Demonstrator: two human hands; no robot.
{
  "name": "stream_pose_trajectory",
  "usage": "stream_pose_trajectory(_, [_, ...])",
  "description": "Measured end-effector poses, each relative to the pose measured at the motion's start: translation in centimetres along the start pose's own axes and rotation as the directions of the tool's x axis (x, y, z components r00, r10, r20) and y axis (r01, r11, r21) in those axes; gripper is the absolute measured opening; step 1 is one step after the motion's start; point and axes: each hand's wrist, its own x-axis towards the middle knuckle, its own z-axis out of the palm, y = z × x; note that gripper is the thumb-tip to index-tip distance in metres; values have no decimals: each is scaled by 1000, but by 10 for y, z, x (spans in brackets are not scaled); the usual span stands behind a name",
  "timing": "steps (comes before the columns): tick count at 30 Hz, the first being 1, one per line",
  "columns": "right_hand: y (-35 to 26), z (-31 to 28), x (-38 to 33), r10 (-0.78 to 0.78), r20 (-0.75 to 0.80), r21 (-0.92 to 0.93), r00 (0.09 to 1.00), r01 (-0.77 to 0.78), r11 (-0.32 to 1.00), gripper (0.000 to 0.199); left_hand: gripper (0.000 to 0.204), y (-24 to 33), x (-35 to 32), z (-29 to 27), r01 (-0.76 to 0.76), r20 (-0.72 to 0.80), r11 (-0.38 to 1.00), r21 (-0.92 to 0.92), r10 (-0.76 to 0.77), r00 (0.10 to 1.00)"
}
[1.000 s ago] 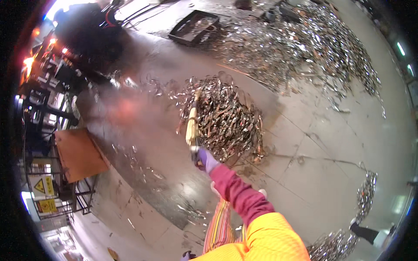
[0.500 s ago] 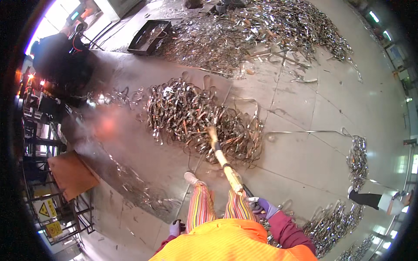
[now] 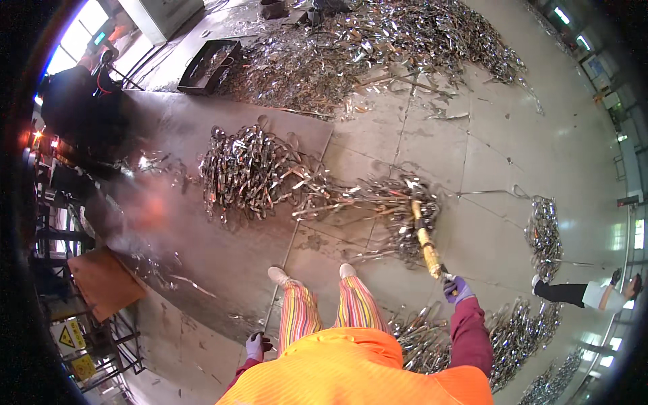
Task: The person sweeps metal scraps across the floor using a broom.
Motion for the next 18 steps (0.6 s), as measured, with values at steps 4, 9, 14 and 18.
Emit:
stream_pose_trajectory(4, [-33, 34, 70, -289, 3, -76, 957, 288, 955, 4, 23, 0, -9, -28, -33, -77, 999, -21, 31, 997])
stream_pose_trajectory(9, [27, 167, 113, -111, 231, 237, 966, 55, 970, 5, 24, -24, -19, -72, -5, -215, 991, -130, -23, 976])
stream_pose_trajectory(14, [208, 276, 91, 60, 428, -232, 902, 46, 972, 10, 25, -57, -3, -105, 73, -253, 962, -263, -142, 957])
stream_pose_trajectory(18, [346, 354, 97, 239, 334, -626, 912, 25, 779, 17, 21, -57, 18, -122, 72, -259, 925, -372, -178, 949])
